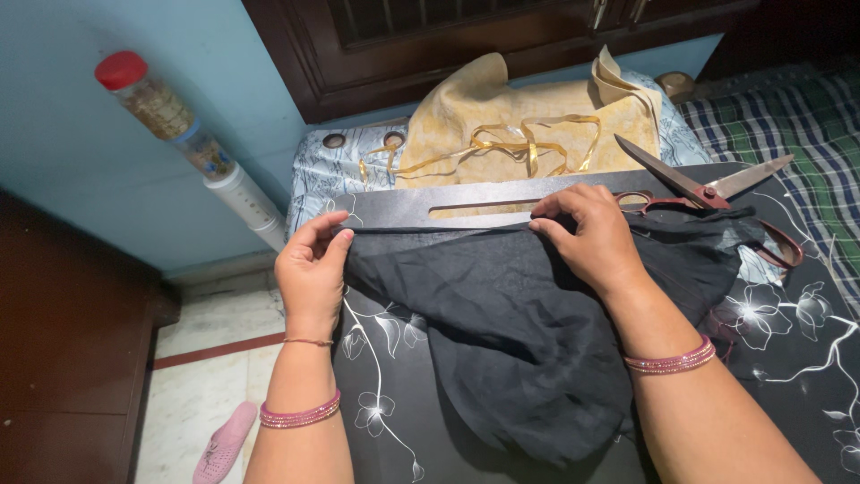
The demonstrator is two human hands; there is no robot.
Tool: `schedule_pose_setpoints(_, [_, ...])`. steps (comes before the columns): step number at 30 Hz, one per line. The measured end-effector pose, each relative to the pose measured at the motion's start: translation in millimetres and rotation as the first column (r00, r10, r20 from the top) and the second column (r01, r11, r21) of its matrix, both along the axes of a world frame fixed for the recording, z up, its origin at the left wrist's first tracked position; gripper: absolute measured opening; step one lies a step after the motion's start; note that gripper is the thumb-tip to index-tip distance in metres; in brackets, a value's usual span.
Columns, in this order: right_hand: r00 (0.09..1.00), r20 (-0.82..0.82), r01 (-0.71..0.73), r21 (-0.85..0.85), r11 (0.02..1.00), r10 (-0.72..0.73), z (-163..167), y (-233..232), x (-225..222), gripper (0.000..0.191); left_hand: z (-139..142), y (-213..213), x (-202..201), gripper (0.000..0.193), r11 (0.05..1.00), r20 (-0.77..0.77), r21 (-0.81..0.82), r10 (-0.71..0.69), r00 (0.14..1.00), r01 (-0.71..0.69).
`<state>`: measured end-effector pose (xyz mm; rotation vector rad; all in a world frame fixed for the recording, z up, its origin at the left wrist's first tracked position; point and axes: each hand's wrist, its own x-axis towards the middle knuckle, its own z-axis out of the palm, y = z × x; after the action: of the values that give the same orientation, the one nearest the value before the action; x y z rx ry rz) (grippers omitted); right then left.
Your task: The person hand-sews a black garment laid on a table, using a needle and thread to stitch along the fabric edge. They pull the thread through, adjust and smooth the fabric, and continue stitching, with scissors and a ruler resting nearby.
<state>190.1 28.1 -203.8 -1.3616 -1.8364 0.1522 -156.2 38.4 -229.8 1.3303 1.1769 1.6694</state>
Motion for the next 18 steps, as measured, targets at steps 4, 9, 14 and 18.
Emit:
schedule_pose_setpoints(4, [1.0,0.01,-0.007,0.018,1.0,0.007,1.1,-0.1,-0.6,0.015,5.9,-4.1,1.4,0.028,0.996,-0.19,0.025,0.094,0.977,-0.091])
schedule_pose_setpoints(9, [1.0,0.004,0.006,-0.01,1.0,-0.006,2.5,1.6,-2.0,0.015,12.7,-8.7,-4.9,0.013,0.988,-0.384,0.027,0.153,0.911,-0.154])
schedule_pose_setpoints(14, [1.0,0.015,-0.006,0.005,1.0,0.006,1.3,1.9,-2.1,0.014,7.0,-5.2,-7.8,0.008,0.998,-0.179,-0.045,0.04,0.983,-0.049])
schedule_pose_setpoints(18, [1.0,0.02,0.004,-0.004,1.0,-0.004,0.3,2.8,-2.5,0.015,2.6,-1.3,-12.7,0.011,0.999,-0.118,-0.016,-0.043,0.992,0.041])
